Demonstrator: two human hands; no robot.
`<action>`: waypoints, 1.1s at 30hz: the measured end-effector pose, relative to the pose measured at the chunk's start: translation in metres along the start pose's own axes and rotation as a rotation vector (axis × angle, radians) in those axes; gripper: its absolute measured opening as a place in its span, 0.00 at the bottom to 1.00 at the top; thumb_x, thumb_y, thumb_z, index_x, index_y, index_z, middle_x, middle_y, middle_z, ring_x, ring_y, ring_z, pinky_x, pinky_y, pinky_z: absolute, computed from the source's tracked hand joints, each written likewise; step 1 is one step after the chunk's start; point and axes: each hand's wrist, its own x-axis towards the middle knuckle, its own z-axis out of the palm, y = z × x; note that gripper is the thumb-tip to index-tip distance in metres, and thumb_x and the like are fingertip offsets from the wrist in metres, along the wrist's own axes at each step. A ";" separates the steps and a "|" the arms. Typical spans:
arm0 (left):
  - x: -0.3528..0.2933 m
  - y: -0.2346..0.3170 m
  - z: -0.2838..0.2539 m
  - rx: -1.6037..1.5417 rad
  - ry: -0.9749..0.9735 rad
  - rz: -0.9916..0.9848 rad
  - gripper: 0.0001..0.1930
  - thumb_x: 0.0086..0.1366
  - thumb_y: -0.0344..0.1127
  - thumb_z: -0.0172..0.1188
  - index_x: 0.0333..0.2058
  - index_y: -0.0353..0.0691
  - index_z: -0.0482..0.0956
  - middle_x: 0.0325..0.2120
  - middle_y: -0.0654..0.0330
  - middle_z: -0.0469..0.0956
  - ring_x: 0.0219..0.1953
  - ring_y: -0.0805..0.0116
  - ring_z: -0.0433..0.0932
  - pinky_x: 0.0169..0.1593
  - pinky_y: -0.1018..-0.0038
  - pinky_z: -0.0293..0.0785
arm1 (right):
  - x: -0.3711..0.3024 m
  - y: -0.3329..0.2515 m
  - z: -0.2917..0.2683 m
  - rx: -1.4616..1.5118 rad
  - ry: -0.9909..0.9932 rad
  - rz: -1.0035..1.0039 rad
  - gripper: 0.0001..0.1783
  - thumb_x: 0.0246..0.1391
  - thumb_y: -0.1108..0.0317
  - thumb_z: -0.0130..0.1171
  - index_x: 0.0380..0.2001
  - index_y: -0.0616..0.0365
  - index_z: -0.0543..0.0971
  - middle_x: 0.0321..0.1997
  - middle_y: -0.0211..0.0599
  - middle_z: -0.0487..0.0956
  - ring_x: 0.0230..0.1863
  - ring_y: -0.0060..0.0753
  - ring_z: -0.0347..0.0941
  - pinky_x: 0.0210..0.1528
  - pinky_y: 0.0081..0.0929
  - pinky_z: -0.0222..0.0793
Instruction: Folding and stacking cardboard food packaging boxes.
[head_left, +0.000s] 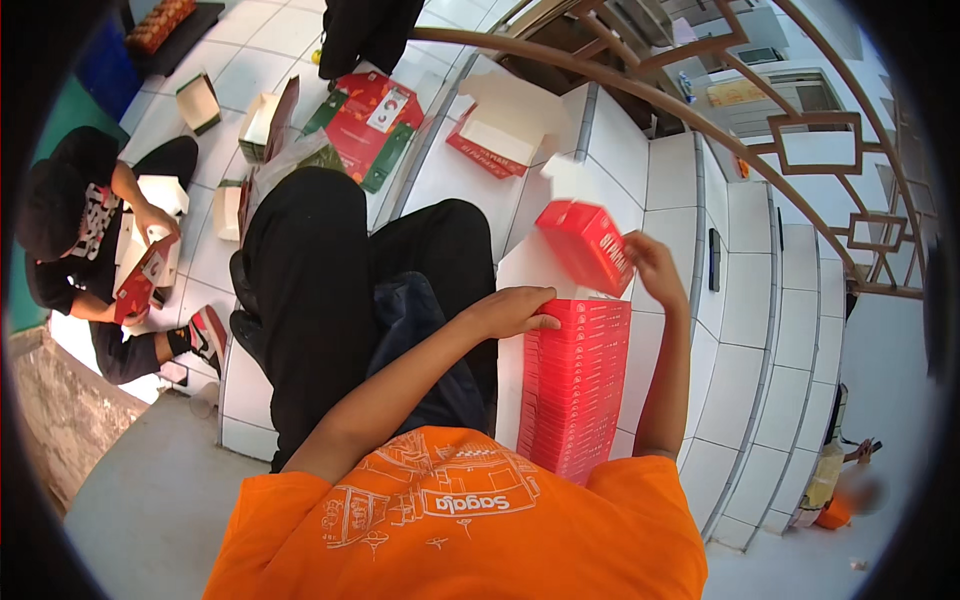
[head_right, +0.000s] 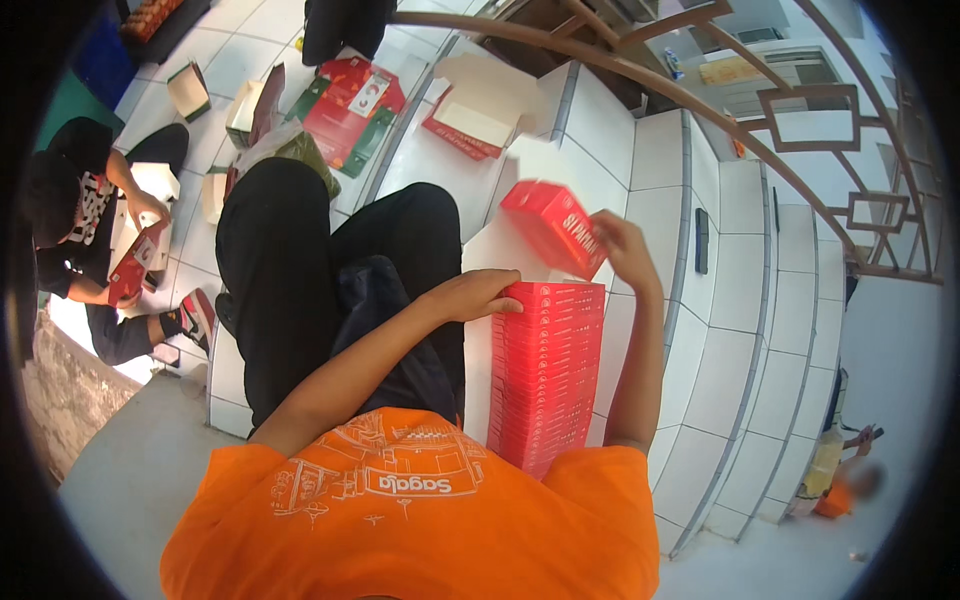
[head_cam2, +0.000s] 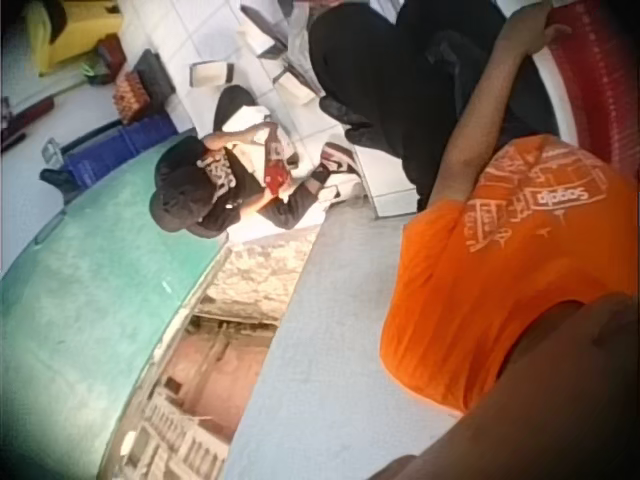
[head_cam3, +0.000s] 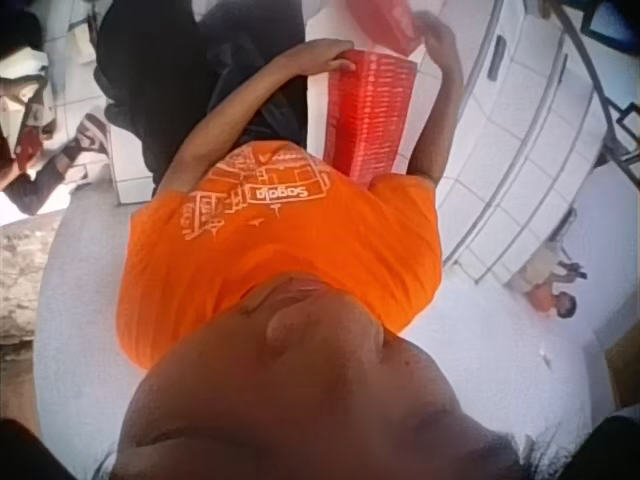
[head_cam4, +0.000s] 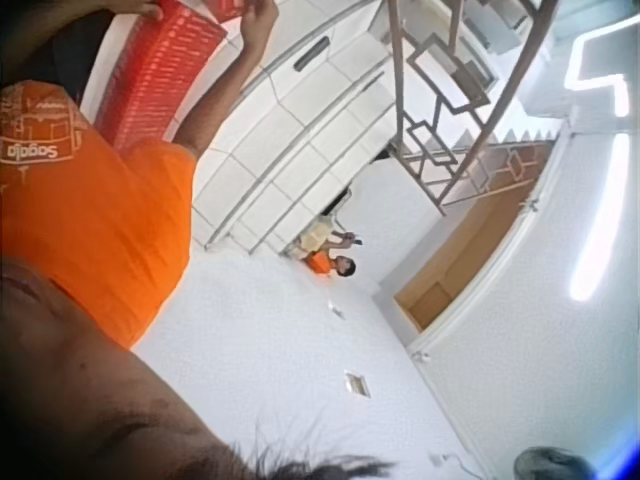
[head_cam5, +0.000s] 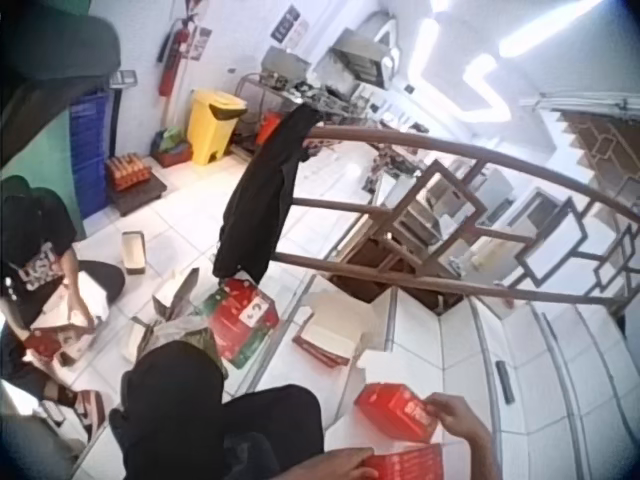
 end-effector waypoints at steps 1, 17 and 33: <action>-0.003 0.002 -0.002 0.019 -0.006 0.010 0.23 0.67 0.51 0.62 0.46 0.35 0.73 0.41 0.44 0.78 0.44 0.45 0.78 0.48 0.57 0.73 | -0.005 0.003 0.005 0.020 -0.054 0.016 0.09 0.64 0.72 0.52 0.41 0.66 0.78 0.37 0.38 0.82 0.40 0.26 0.75 0.48 0.27 0.71; -0.016 -0.005 -0.012 -0.037 0.319 0.043 0.20 0.63 0.43 0.69 0.46 0.35 0.75 0.42 0.52 0.79 0.42 0.62 0.79 0.49 0.67 0.75 | -0.001 0.018 0.027 -0.082 -0.232 0.094 0.09 0.63 0.70 0.57 0.43 0.60 0.83 0.40 0.40 0.85 0.41 0.35 0.80 0.49 0.34 0.75; -0.010 -0.002 0.005 -0.380 0.508 0.008 0.11 0.60 0.37 0.71 0.37 0.40 0.80 0.33 0.68 0.76 0.35 0.76 0.71 0.43 0.75 0.67 | 0.041 -0.075 0.050 -0.161 -0.496 -0.164 0.07 0.53 0.69 0.67 0.34 0.60 0.84 0.35 0.44 0.85 0.39 0.44 0.81 0.45 0.36 0.73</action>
